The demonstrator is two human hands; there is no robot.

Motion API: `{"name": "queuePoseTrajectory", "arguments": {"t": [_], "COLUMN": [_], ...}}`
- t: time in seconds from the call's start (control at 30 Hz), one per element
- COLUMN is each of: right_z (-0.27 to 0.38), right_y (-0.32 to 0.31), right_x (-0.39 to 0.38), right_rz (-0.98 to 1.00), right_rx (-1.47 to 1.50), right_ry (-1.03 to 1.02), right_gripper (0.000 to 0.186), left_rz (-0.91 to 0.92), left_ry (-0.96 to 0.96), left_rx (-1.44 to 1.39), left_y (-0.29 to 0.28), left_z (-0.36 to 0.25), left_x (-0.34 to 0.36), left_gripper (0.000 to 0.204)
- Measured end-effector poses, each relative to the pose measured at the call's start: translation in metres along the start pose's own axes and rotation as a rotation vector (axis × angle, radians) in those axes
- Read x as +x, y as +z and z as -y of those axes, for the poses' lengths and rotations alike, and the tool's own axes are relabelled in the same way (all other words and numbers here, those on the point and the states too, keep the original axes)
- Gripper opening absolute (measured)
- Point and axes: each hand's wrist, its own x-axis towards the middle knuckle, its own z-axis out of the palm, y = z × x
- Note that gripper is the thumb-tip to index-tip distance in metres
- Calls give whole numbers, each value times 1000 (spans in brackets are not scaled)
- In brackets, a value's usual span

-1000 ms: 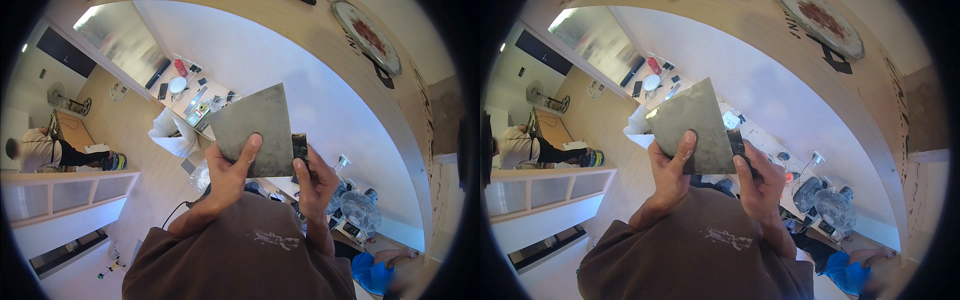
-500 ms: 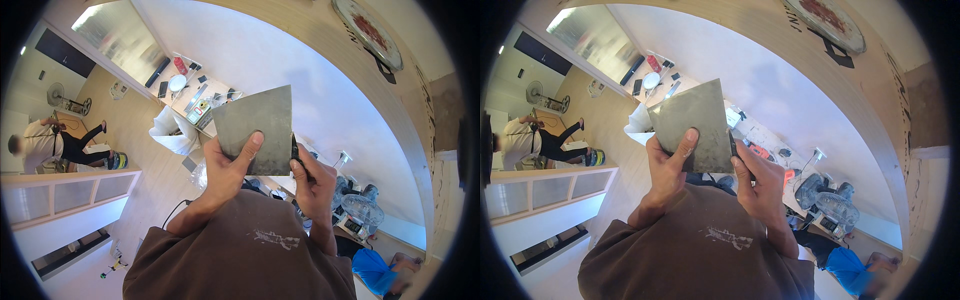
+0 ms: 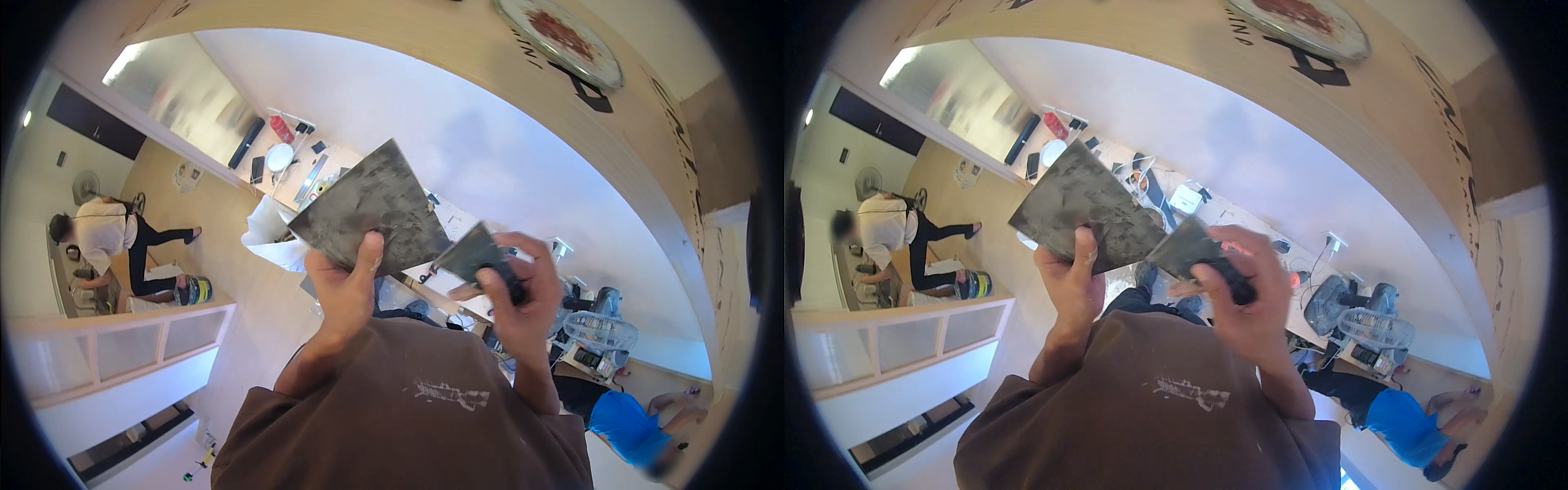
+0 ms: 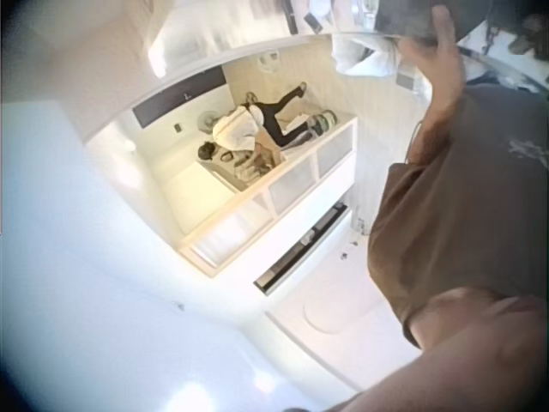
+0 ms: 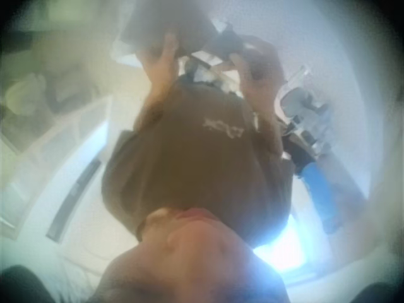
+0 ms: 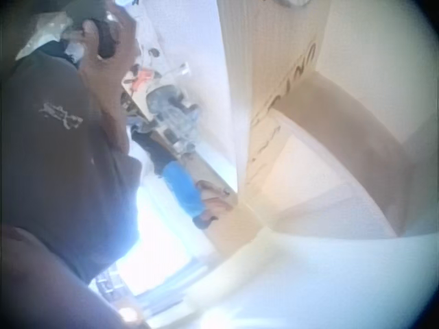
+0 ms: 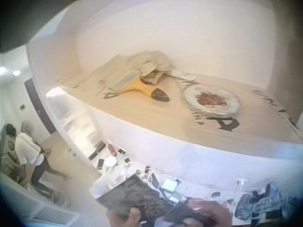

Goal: The person scoops wall compound from a container with a putty knife and applies it to a vertical wooden panel, smoothing the surface. They repeat this process across different sections of the panel.

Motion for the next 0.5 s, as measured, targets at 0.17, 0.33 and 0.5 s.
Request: {"name": "queuePoseTrajectory", "arguments": {"t": [0.17, 0.33, 0.5], "right_z": [3, 1, 7], "right_y": [25, 26, 30], "right_x": [-2, -4, -1], "right_rz": [-87, -122, -110], "right_rx": [54, -38, -30], "right_ry": [-23, -155, -262], "right_gripper": [33, 33, 31], "left_rz": [35, 78, 73], "left_ry": [110, 203, 297], "left_rx": [-155, -127, 4], "left_y": [4, 13, 9], "left_z": [16, 15, 7], "left_x": [-19, -29, -30], "left_gripper": [37, 41, 44]}}
